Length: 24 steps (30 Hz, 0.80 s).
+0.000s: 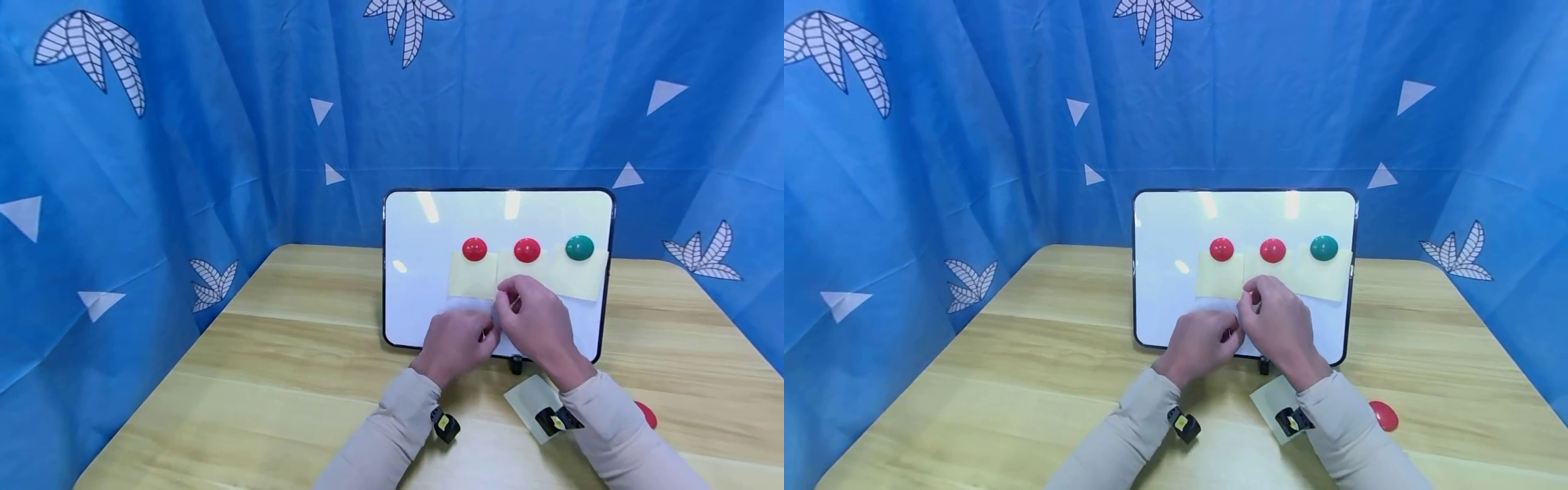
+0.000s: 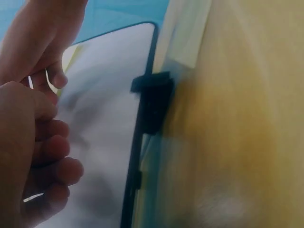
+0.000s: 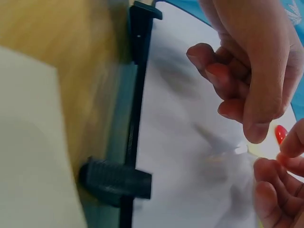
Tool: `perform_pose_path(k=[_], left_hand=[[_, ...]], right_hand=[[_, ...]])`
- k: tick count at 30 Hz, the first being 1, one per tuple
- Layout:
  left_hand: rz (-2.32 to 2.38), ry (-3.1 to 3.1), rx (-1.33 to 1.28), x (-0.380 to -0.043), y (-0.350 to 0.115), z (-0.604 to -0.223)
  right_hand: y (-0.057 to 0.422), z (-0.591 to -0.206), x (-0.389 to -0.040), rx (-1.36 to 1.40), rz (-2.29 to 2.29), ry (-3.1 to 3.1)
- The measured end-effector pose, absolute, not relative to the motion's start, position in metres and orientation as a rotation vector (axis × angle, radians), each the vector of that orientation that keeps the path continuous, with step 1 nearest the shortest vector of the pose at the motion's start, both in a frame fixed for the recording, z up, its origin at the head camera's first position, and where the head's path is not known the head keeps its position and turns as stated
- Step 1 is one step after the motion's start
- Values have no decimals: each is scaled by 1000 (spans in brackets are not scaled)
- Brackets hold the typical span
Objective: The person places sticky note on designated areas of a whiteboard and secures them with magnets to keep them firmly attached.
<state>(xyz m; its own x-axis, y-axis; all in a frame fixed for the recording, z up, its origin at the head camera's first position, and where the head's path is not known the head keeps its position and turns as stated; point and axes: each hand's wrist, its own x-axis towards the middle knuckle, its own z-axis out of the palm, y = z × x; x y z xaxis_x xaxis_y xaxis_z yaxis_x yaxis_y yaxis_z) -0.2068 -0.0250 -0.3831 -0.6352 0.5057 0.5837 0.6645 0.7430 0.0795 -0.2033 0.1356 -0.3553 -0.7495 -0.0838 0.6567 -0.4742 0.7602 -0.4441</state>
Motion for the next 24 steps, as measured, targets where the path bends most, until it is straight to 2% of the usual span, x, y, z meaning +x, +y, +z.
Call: perform_pose_path(k=[17,24], left_hand=[[-289,-2644,-996,-192,-10,-399],[-331,-2792,-1171,-193,-10,-396]], right_hand=[[153,-372,-185,441,734,-2412],[172,-369,-177,520,743,-2429]])
